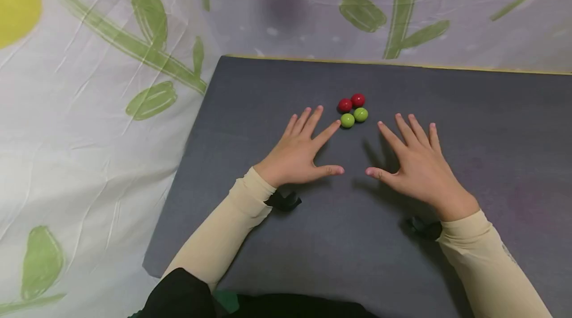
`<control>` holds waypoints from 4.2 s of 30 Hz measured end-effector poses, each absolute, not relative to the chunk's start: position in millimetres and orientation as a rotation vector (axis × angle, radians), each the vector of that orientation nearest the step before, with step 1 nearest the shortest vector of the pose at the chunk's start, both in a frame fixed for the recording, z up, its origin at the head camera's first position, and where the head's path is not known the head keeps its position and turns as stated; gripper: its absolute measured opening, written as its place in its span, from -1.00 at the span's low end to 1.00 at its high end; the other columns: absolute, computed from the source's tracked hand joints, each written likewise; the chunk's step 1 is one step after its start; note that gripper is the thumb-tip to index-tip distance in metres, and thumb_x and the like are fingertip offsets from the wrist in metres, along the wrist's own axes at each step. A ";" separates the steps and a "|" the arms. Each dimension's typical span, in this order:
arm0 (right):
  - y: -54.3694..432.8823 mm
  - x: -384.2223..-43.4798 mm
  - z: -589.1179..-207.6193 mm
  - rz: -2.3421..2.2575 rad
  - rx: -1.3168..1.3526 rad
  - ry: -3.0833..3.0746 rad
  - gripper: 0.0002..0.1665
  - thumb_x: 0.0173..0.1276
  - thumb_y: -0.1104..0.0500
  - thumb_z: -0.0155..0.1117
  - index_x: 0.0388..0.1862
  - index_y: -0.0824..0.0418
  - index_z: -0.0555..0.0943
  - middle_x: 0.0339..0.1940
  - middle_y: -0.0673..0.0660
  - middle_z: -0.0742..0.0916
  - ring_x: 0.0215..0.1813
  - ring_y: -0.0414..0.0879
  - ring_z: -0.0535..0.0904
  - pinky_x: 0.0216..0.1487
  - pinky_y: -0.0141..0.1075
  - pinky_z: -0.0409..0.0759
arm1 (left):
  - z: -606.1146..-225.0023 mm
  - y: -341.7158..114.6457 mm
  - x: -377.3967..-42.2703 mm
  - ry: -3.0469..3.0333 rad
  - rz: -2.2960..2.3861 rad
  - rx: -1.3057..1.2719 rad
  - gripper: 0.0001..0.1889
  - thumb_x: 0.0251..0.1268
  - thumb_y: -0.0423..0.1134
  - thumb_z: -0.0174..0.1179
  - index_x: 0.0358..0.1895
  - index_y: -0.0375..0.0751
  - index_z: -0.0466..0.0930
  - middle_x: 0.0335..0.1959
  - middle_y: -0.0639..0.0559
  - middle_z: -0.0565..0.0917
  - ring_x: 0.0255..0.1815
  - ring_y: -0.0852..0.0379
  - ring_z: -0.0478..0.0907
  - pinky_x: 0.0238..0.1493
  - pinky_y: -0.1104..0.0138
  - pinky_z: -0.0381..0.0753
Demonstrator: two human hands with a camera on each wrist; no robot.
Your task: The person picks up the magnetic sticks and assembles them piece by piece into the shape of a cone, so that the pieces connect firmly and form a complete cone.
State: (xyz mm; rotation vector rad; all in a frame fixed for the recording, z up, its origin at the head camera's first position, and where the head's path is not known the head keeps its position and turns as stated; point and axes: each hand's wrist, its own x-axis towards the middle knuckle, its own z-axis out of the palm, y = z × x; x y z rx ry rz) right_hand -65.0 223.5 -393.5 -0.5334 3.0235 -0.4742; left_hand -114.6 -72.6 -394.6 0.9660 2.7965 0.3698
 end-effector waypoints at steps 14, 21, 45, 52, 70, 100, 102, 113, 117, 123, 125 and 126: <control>239.8 -54.9 -407.9 -0.584 -0.461 3.108 -0.28 0.29 0.09 0.58 0.35 0.35 0.58 0.21 0.44 0.64 0.23 0.41 0.53 0.10 0.30 0.34 | -415.5 -39.3 -147.5 2.839 0.636 0.829 -0.24 0.53 0.12 0.22 0.67 0.01 0.18 0.44 -0.09 0.42 0.43 -0.04 0.35 0.39 0.10 0.36; 245.4 -56.4 -419.6 -0.653 -0.538 3.148 -0.52 0.30 0.35 0.47 0.18 0.44 0.64 0.00 0.43 0.72 0.00 0.39 0.67 -0.01 0.30 0.56 | -434.4 -19.2 -162.4 2.819 0.623 0.763 -0.31 0.59 0.03 0.17 0.65 -0.06 0.23 0.45 -0.09 0.45 0.40 -0.02 0.45 0.38 0.13 0.49; 211.6 -70.7 -417.2 -0.703 -0.576 2.990 -0.76 0.34 0.37 0.38 -0.05 0.46 0.72 -0.18 0.35 0.68 -0.23 0.18 0.65 -0.14 0.09 0.65 | -452.1 -11.8 -136.9 2.725 0.807 0.909 -0.56 0.56 0.07 0.24 0.33 -0.04 0.59 0.24 0.07 0.63 0.28 0.15 0.54 0.36 0.23 0.43; 197.8 -74.4 -419.9 -0.650 -0.461 2.997 -0.74 0.41 0.22 0.38 -0.04 0.38 0.74 -0.23 0.26 0.71 -0.34 0.08 0.64 -0.27 0.05 0.64 | -458.1 -8.6 -132.9 2.701 0.866 1.012 -0.58 0.54 0.05 0.26 0.32 -0.01 0.61 0.22 0.10 0.66 0.23 0.14 0.55 0.27 0.22 0.42; 182.9 -72.1 -427.3 -0.934 -0.180 2.889 -0.72 0.44 0.06 0.37 -0.17 0.29 0.73 -0.36 0.16 0.79 -0.44 -0.03 0.62 -0.41 -0.16 0.54 | -462.6 -10.1 -133.5 2.646 1.041 0.908 -0.67 0.56 0.11 0.22 0.16 0.04 0.65 -0.03 0.18 0.65 0.02 0.26 0.52 0.10 0.26 0.37; 267.4 -95.7 -403.4 -0.749 -0.098 2.796 -0.59 0.45 0.29 0.30 0.13 0.59 0.63 0.01 0.59 0.69 -0.12 0.33 0.69 -0.09 0.19 0.62 | -461.3 -19.2 -137.6 2.473 1.022 1.093 -0.61 0.49 0.02 0.29 0.31 0.16 0.69 0.14 0.27 0.71 0.05 0.34 0.48 0.12 0.28 0.28; 267.3 -95.8 -404.9 -0.743 -0.115 2.789 -0.61 0.46 0.30 0.29 0.11 0.59 0.64 -0.02 0.58 0.71 -0.17 0.30 0.70 -0.12 0.16 0.63 | -461.5 -19.0 -137.1 2.474 1.022 1.098 -0.59 0.48 0.05 0.30 0.31 0.13 0.68 0.13 0.26 0.70 0.05 0.34 0.49 0.12 0.28 0.28; 257.6 -98.0 -412.7 -0.751 -0.196 2.845 -0.65 0.44 0.26 0.28 0.01 0.57 0.68 -0.14 0.50 0.76 -0.09 0.37 0.67 -0.02 0.21 0.56 | -461.0 -18.7 -137.7 2.475 1.025 1.109 -0.64 0.43 0.10 0.36 0.20 0.14 0.72 0.10 0.31 0.72 0.00 0.36 0.47 0.12 0.30 0.25; 251.6 -98.2 -415.1 -0.773 -0.182 2.816 -0.58 0.47 0.21 0.25 0.11 0.54 0.65 -0.11 0.48 0.78 -0.15 0.28 0.73 -0.09 0.11 0.61 | -462.0 -18.7 -138.0 2.461 1.040 1.111 -0.63 0.42 0.10 0.37 0.20 0.13 0.72 0.08 0.32 0.72 -0.04 0.37 0.46 0.10 0.29 0.25; 240.9 -95.8 -417.7 -0.816 -0.145 2.836 -0.59 0.47 0.16 0.25 0.06 0.48 0.70 -0.14 0.42 0.80 -0.21 0.18 0.73 -0.26 -0.12 0.58 | -460.7 -18.0 -138.7 2.428 1.022 1.169 -0.66 0.40 0.11 0.39 0.15 0.17 0.76 0.06 0.37 0.73 -0.06 0.39 0.45 0.10 0.32 0.26; 238.0 -94.4 -417.9 -0.837 -0.125 2.844 -0.62 0.45 0.14 0.27 0.00 0.46 0.72 -0.19 0.38 0.81 -0.24 0.15 0.72 -0.29 -0.15 0.56 | -460.0 -17.5 -139.1 2.411 1.010 1.201 -0.65 0.39 0.10 0.39 0.17 0.18 0.76 0.09 0.36 0.74 -0.06 0.39 0.45 0.09 0.32 0.26; 236.7 -93.7 -417.9 -0.844 -0.116 2.847 -0.63 0.45 0.14 0.28 -0.03 0.45 0.73 -0.21 0.36 0.81 -0.26 0.14 0.71 -0.31 -0.17 0.55 | -459.7 -17.3 -139.3 2.403 1.007 1.217 -0.65 0.39 0.09 0.40 0.18 0.18 0.76 0.10 0.35 0.74 -0.05 0.39 0.45 0.08 0.32 0.26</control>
